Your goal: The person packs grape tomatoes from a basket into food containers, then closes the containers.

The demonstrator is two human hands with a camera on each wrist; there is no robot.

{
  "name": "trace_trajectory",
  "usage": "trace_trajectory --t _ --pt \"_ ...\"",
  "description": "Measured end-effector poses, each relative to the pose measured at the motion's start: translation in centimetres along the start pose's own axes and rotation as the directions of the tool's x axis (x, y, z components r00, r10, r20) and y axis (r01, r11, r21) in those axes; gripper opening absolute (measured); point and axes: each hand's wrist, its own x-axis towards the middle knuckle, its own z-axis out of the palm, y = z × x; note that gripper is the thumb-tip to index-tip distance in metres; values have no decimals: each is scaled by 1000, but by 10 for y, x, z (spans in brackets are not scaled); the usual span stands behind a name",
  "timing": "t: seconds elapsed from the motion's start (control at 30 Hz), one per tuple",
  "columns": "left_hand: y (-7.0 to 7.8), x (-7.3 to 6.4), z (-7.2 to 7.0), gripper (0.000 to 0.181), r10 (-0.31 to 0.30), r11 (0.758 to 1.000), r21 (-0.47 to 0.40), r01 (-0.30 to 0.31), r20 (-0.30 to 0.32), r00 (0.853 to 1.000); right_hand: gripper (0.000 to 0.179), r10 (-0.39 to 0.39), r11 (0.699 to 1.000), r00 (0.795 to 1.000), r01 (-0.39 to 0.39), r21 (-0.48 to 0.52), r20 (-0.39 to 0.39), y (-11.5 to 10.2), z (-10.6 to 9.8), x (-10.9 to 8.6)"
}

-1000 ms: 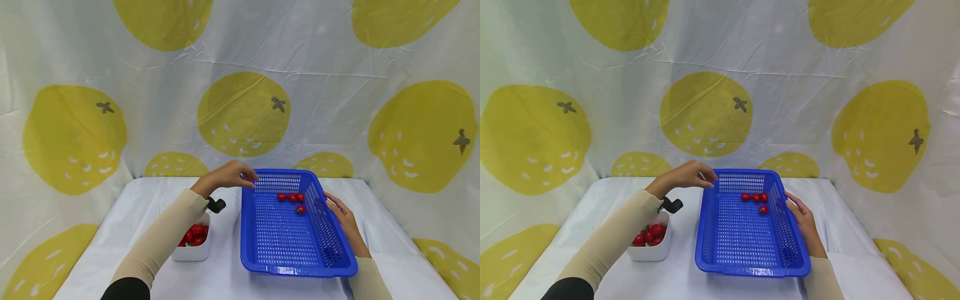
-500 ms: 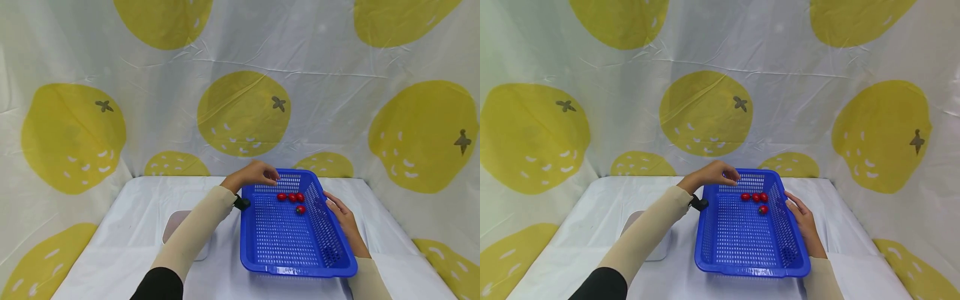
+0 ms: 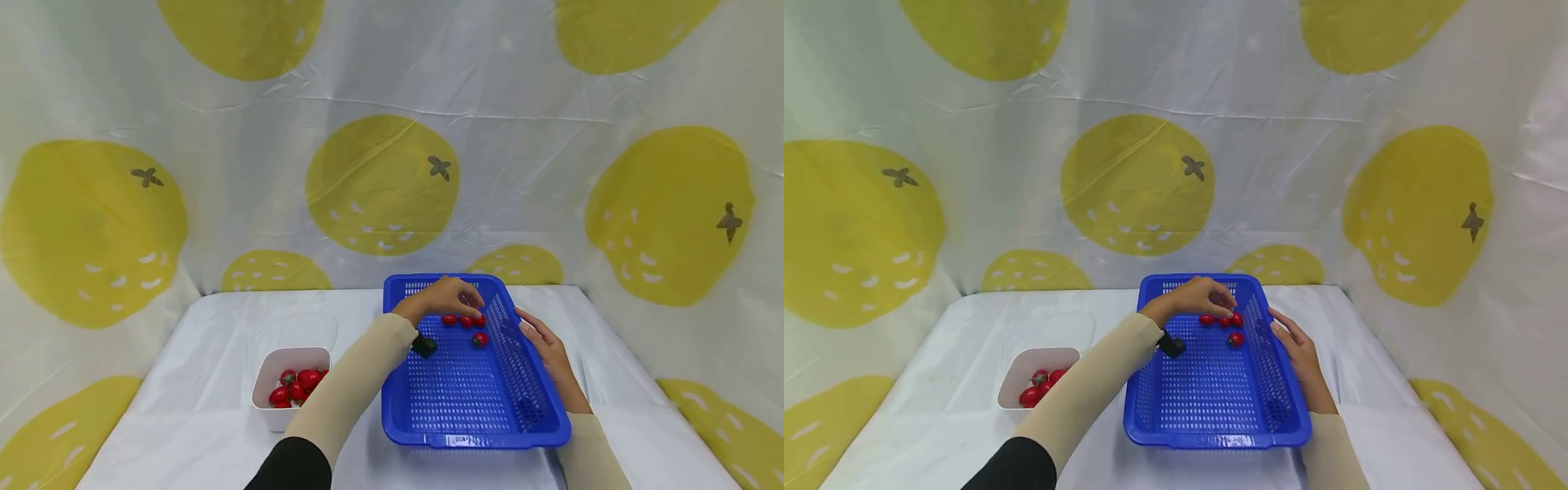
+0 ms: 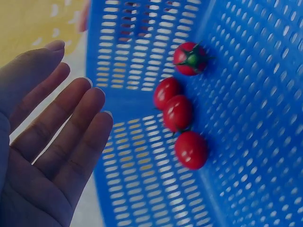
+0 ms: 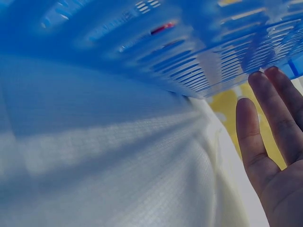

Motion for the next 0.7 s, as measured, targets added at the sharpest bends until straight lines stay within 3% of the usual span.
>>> trace_trajectory --t 0.27,0.7 --pt "-3 16 23 29 -39 999 15 39 -5 999 51 19 1000 1000 -20 2 12 -3 3 1" --pt "-11 22 51 25 -102 994 38 102 -1 995 48 8 1000 1000 -8 19 9 -1 -1 0"
